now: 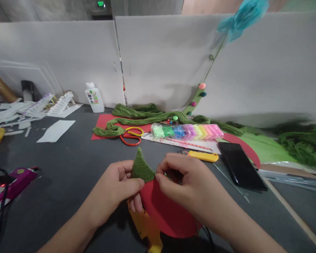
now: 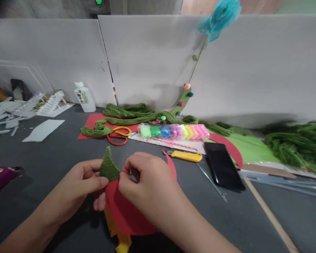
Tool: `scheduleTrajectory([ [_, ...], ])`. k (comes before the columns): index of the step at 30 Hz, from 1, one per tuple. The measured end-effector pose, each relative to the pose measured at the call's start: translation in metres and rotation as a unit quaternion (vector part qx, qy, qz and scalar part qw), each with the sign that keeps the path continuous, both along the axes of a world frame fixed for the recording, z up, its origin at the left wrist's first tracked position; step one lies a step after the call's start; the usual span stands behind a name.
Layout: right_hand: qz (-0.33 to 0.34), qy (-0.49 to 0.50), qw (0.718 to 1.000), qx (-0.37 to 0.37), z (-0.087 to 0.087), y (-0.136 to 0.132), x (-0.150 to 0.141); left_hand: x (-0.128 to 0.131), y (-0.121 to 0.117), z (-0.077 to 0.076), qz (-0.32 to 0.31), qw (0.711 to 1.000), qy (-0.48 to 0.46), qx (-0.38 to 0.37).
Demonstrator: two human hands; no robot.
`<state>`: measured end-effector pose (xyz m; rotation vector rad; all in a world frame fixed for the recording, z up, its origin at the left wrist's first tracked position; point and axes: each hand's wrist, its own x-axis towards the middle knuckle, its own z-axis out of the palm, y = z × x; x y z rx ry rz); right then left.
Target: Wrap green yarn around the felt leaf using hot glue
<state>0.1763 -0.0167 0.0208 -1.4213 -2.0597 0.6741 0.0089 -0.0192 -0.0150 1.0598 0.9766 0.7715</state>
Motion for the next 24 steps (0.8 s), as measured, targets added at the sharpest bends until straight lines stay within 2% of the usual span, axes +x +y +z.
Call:
scheduleTrajectory([
  [10, -0.002, 0.012, 1.0, -0.005, -0.001, 0.002, -0.001, -0.002, 0.003, -0.004, -0.002, 1.0, -0.008, 0.02],
  [17, 0.002, 0.054, 0.997, -0.053, 0.007, 0.004, 0.004, -0.008, 0.002, -0.001, -0.02, 0.999, -0.016, 0.039],
  [24, 0.064, 0.059, 0.995, -0.049, 0.008, 0.006, 0.011, -0.008, 0.003, -0.001, -0.01, 0.999, 0.008, 0.053],
])
